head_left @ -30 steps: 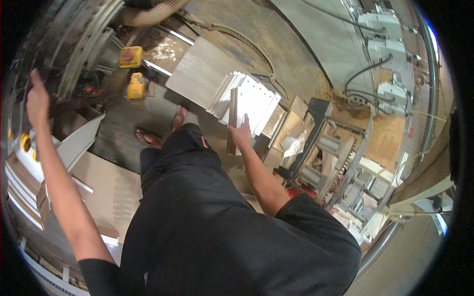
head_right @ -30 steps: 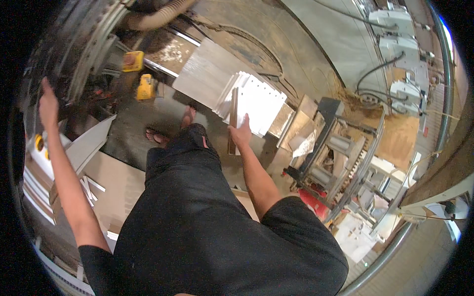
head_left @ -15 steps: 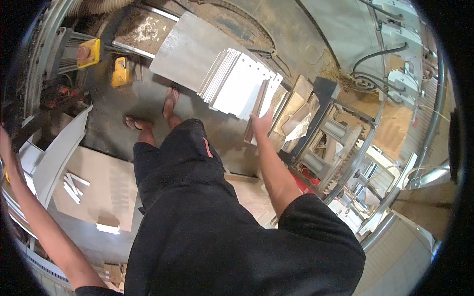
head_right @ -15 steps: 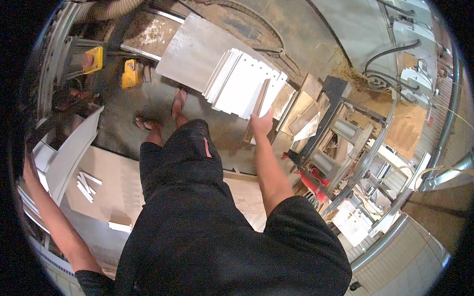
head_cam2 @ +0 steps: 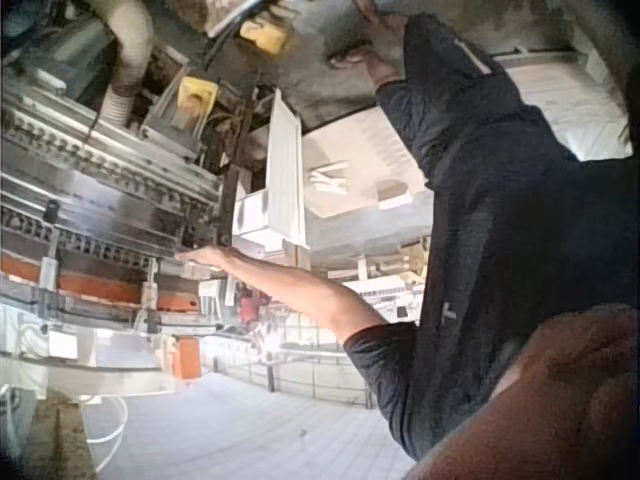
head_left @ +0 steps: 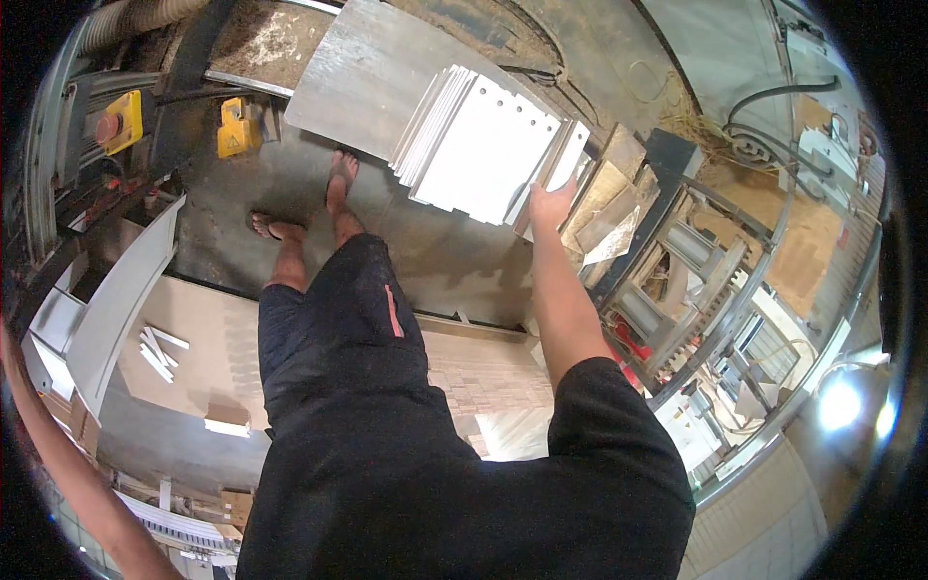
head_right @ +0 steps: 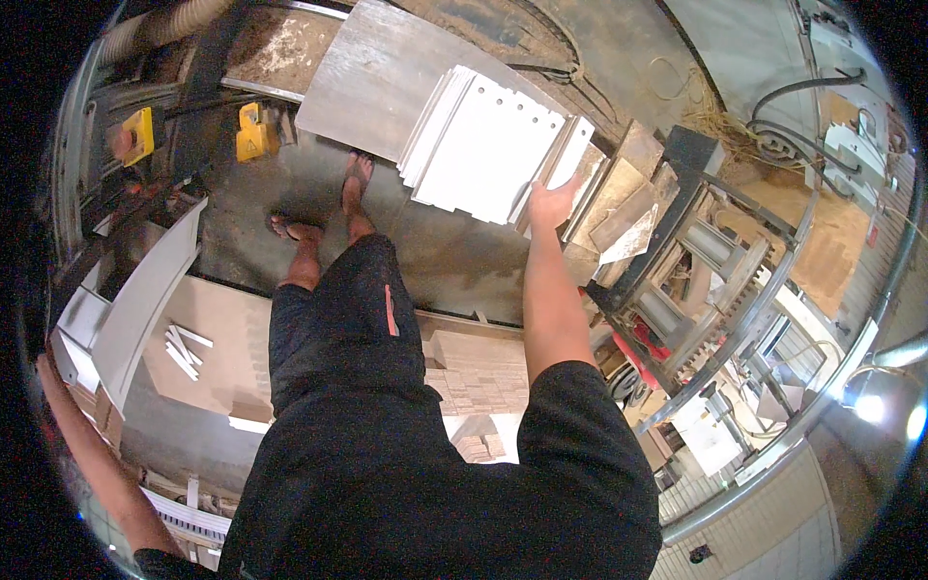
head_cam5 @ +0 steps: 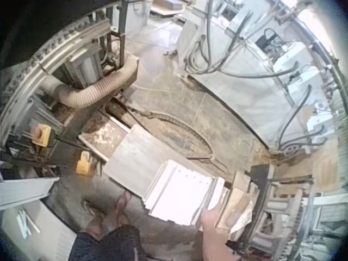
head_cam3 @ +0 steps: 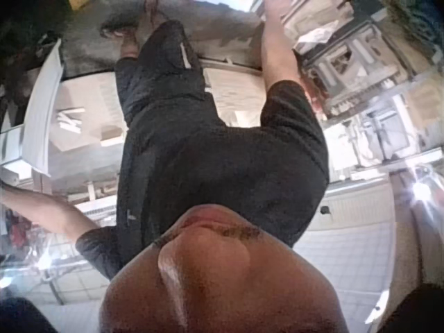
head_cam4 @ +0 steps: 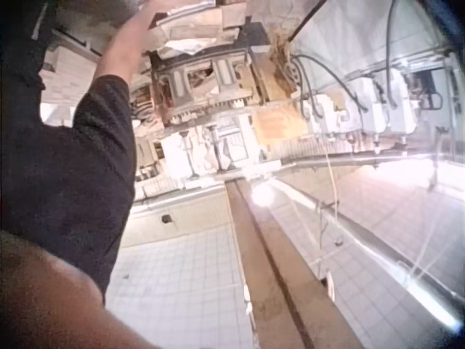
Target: The person feeds wooden boards into a woodworking machine by hand, collects the processed pieces, and stacks them onto a pile.
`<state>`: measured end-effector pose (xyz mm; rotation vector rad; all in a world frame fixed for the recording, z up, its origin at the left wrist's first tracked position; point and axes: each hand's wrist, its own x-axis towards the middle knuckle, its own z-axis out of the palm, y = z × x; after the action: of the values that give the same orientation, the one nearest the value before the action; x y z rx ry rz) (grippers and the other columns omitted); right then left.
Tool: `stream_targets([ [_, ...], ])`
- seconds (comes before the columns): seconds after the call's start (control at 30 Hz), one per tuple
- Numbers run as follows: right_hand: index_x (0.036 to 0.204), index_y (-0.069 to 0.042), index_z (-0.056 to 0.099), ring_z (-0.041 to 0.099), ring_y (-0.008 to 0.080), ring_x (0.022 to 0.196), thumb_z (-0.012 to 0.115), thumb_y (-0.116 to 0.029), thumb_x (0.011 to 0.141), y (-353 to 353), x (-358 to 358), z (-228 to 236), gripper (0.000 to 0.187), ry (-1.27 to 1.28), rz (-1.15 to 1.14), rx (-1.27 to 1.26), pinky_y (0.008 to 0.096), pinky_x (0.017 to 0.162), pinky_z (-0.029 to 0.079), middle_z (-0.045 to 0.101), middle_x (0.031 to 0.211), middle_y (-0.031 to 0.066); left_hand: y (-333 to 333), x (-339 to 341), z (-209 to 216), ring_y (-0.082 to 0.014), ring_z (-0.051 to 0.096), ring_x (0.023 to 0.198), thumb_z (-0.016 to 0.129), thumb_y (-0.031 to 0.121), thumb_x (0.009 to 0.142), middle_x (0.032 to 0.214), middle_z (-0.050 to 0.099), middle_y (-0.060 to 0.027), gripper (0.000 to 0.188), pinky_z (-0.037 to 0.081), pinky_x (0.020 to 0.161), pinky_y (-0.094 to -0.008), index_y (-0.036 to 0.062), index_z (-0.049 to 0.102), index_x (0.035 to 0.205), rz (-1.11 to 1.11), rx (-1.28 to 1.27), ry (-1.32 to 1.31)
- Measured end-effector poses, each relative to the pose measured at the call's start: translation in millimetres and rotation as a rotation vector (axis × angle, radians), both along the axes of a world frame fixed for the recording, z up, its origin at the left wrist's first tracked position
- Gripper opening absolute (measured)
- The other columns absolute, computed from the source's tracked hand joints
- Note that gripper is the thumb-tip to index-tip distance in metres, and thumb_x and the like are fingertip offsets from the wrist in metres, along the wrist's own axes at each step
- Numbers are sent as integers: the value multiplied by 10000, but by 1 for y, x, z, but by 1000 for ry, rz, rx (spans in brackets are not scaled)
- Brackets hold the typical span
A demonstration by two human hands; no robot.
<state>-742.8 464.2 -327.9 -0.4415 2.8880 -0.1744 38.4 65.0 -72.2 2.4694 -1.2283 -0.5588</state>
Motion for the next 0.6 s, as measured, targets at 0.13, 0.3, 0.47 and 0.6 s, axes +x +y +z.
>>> stream_targets([
  [0.13, 1498, 31, 252, 560, 406, 1216, 799, -253, 683, -7, 9, -14, 1023, -96, -49, 34, 424, 1052, 449, 499, 1378, 301, -7, 33, 5, -354, 490, 1242, 223, 635, 996, 1369, 480, -234, 846, 358, 1082, -407, -83, 456, 1378, 8, -14, 10],
  [0.3, 1505, 76, 198, 483, 410, 1305, 800, -288, 668, -1, -3, -28, 1093, -103, -23, 47, 403, 1112, 394, 411, 1459, 309, -14, 51, 5, -328, 514, 1216, 244, 615, 1005, 1338, 515, -210, 807, 366, 1075, -388, -66, 476, 1370, -3, -14, 34],
  [0.47, 1528, 49, 85, 591, 428, 1156, 809, -242, 667, -13, 3, -16, 1162, -139, -53, 100, 419, 1019, 471, 574, 1244, 337, -18, 57, 10, -301, 538, 1190, 265, 595, 1013, 1307, 550, -186, 769, 374, 1068, -370, -50, 496, 1362, -5, -30, 48],
  [0.6, 1537, 30, 72, 614, 420, 1119, 816, -193, 671, -3, -6, -21, 1163, -116, -54, 97, 418, 1013, 478, 604, 1207, 314, -21, 57, 7, -280, 558, 1169, 282, 580, 1019, 1282, 578, -167, 738, 381, 1062, -355, -36, 512, 1355, -11, -46, 65],
])
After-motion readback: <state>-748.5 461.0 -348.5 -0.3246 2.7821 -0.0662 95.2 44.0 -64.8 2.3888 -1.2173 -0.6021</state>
